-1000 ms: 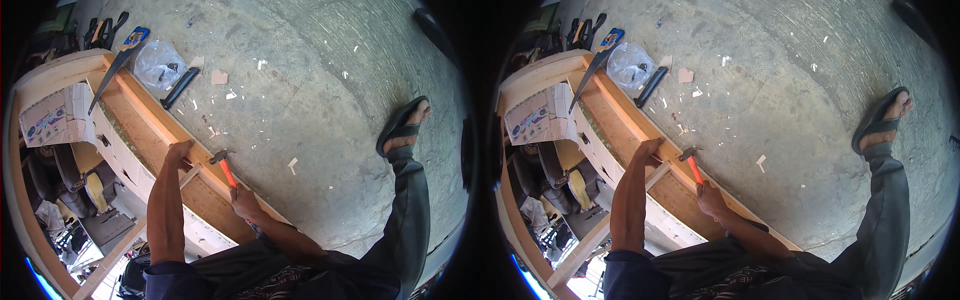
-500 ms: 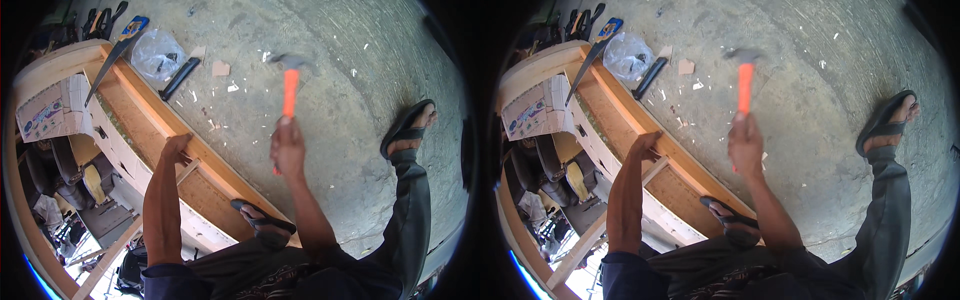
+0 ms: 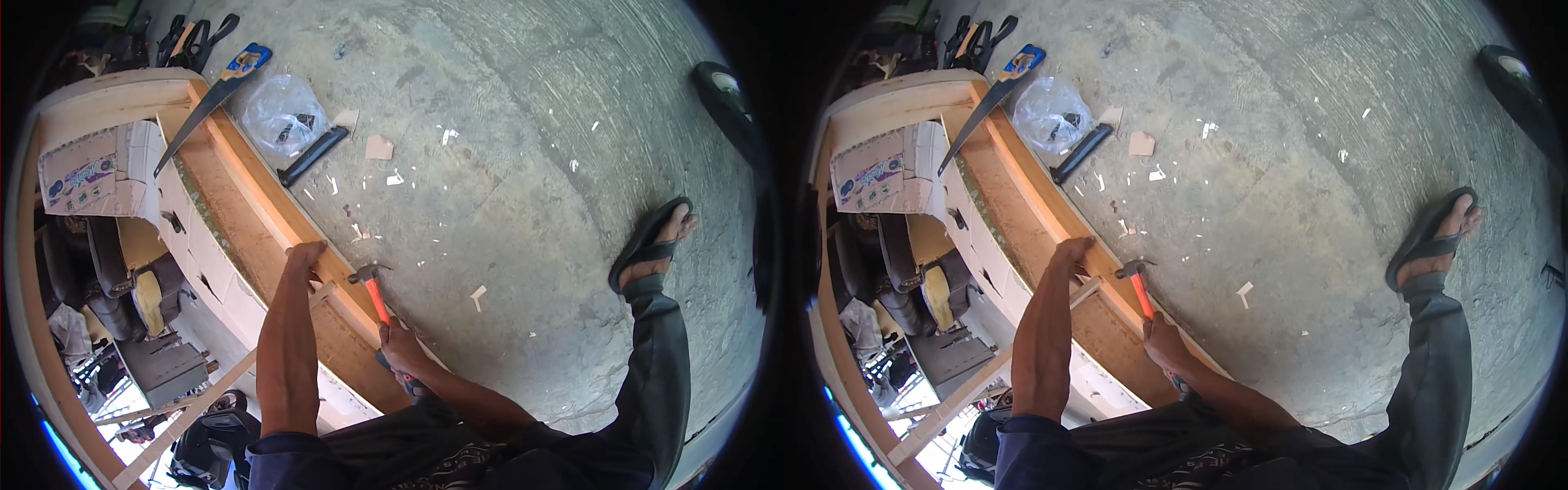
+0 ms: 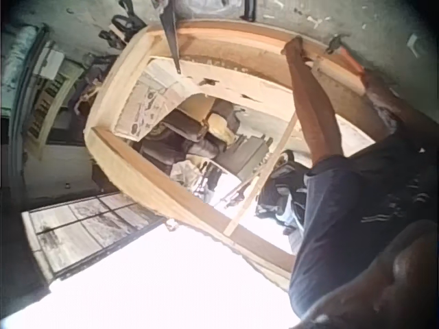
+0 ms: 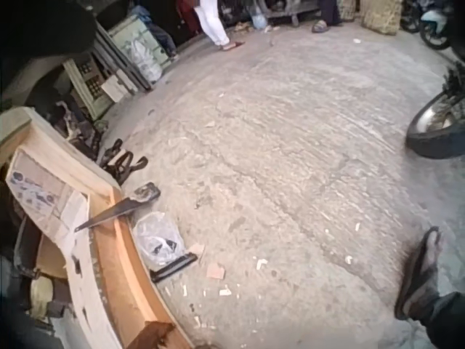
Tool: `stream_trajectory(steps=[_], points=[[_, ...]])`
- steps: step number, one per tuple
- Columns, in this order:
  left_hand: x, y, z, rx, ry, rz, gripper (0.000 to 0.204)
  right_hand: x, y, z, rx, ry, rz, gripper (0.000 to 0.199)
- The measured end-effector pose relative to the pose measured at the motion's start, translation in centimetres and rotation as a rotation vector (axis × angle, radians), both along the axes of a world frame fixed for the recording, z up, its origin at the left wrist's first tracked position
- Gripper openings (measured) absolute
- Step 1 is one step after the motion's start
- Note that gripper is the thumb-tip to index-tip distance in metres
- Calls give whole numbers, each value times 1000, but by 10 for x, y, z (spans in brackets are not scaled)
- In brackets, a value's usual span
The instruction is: The person assembles a wooden frame by positioning a wood block and driving nails into it using a hammer. They also use a saw to cut a piece of wood and pick up nails from a plastic bag on the ground.
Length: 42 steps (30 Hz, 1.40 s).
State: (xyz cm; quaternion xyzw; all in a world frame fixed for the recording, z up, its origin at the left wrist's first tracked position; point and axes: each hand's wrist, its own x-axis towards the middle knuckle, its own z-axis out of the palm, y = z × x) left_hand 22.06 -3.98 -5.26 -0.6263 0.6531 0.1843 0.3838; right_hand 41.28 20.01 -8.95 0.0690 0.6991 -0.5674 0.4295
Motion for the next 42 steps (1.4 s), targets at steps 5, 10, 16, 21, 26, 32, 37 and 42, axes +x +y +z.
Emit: stream_trajectory(steps=[5,10,16,21,26,32,37,42], points=[[50,-17,-14,-369,340,92,85,-87,18,31,-66,-52,108,41],[-5,37,-5,-677,243,-33,66,-107,50,2,35,-159,-179,41],[-127,49,14,-612,1222,-1269,36,-131,79,-15,97,24,-146,37],[-172,-15,-18,-538,914,-1019,28,-135,87,-23,98,48,-99,36],[-188,-27,-25,-617,726,-1097,26,-137,90,-26,69,16,-105,36],[-198,-13,-8,-541,540,-1027,20,-135,95,-32,44,21,-108,34],[-179,-70,-27,-660,453,-931,28,-135,90,-31,-11,24,-102,34],[-169,-71,-34,-645,385,-945,34,-136,95,-33,12,2,-79,33]])
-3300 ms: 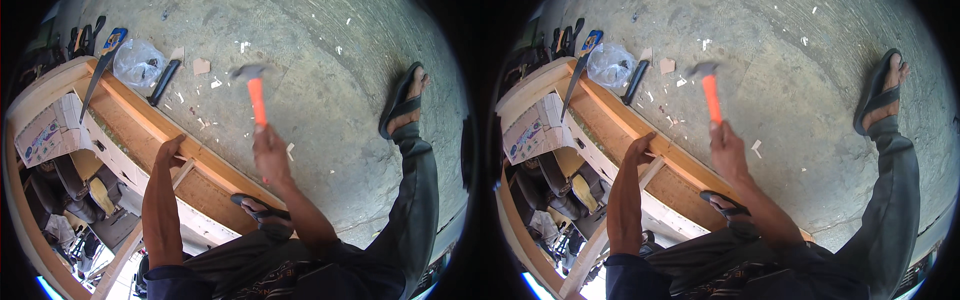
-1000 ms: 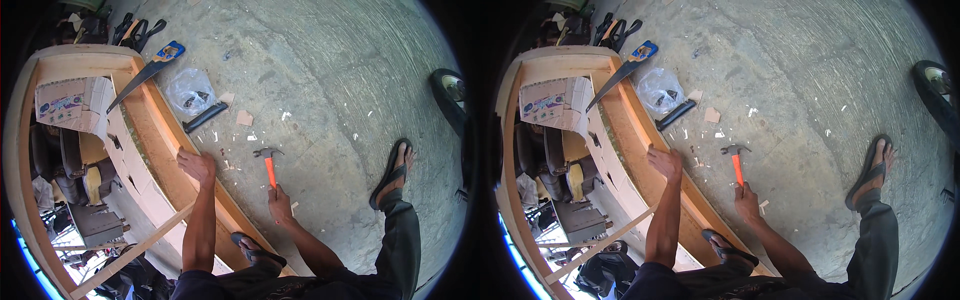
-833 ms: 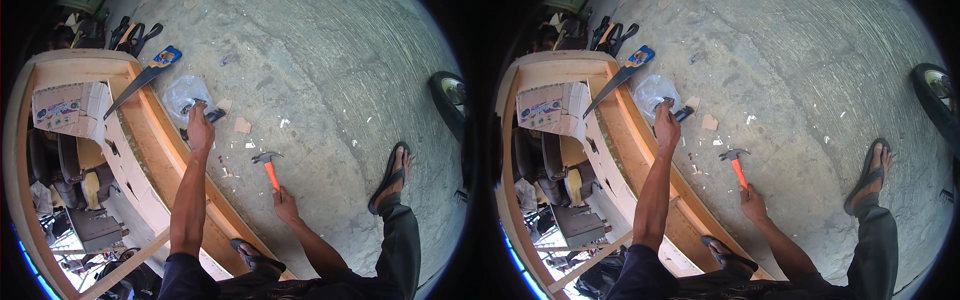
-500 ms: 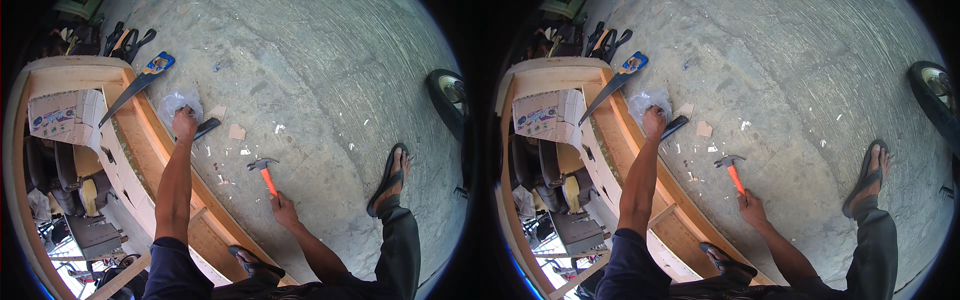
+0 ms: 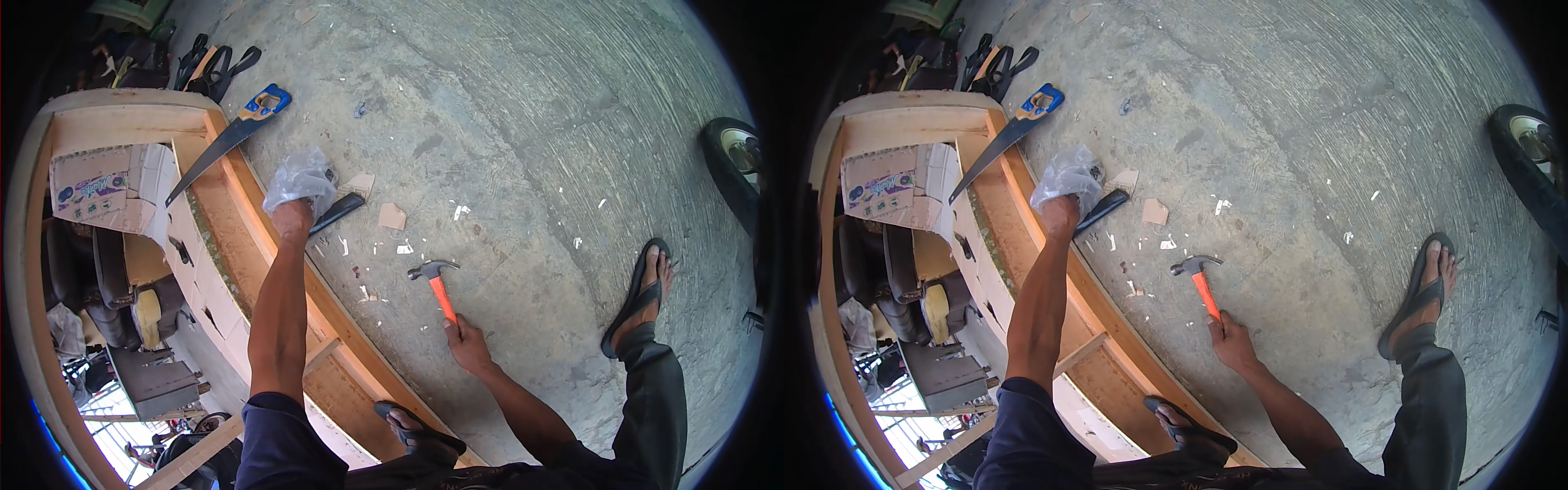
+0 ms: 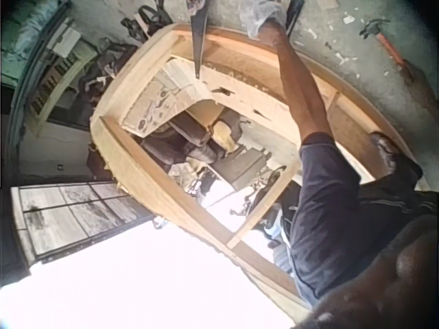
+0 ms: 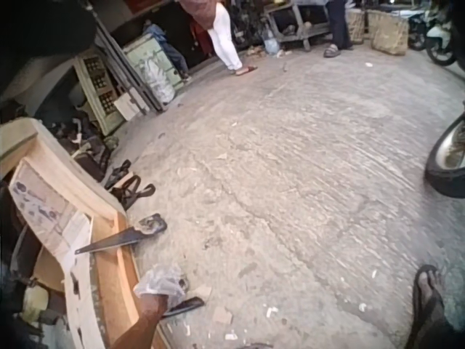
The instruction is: The person assembles a wooden frame by positioning a wood block and driving nails into it using a hammer. They also use a saw to cut a piece of wood and pick up nails from a plastic bag on the ground.
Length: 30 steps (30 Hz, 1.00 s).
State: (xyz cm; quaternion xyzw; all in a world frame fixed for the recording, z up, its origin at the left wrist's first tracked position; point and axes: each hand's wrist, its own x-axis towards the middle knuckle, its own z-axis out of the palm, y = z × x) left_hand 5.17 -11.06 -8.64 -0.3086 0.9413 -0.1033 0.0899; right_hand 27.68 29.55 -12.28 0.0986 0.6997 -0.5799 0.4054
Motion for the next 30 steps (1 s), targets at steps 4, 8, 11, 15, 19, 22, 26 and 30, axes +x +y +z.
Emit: stream_trajectory(steps=[4,8,11,15,19,22,26,30], points=[[-1,-6,-3,31,327,-499,33,-2,-2,1,-10,-10,0,34],[0,-29,-13,158,388,-612,35,-2,-3,2,-10,-7,5,33],[-18,-23,-10,-36,183,-682,36,1,7,-2,-6,8,-40,34],[-14,-70,18,204,104,-653,31,5,-6,-1,-30,-8,4,34],[-28,-33,32,229,156,-882,38,7,11,-7,16,-45,-4,32],[-39,-43,56,116,-43,-816,40,5,1,-5,-14,-16,0,32],[-34,-53,68,76,-171,-908,41,3,-4,-4,-27,-23,0,32],[-43,-26,85,303,-284,-574,31,6,-3,-8,-26,5,-25,32]])
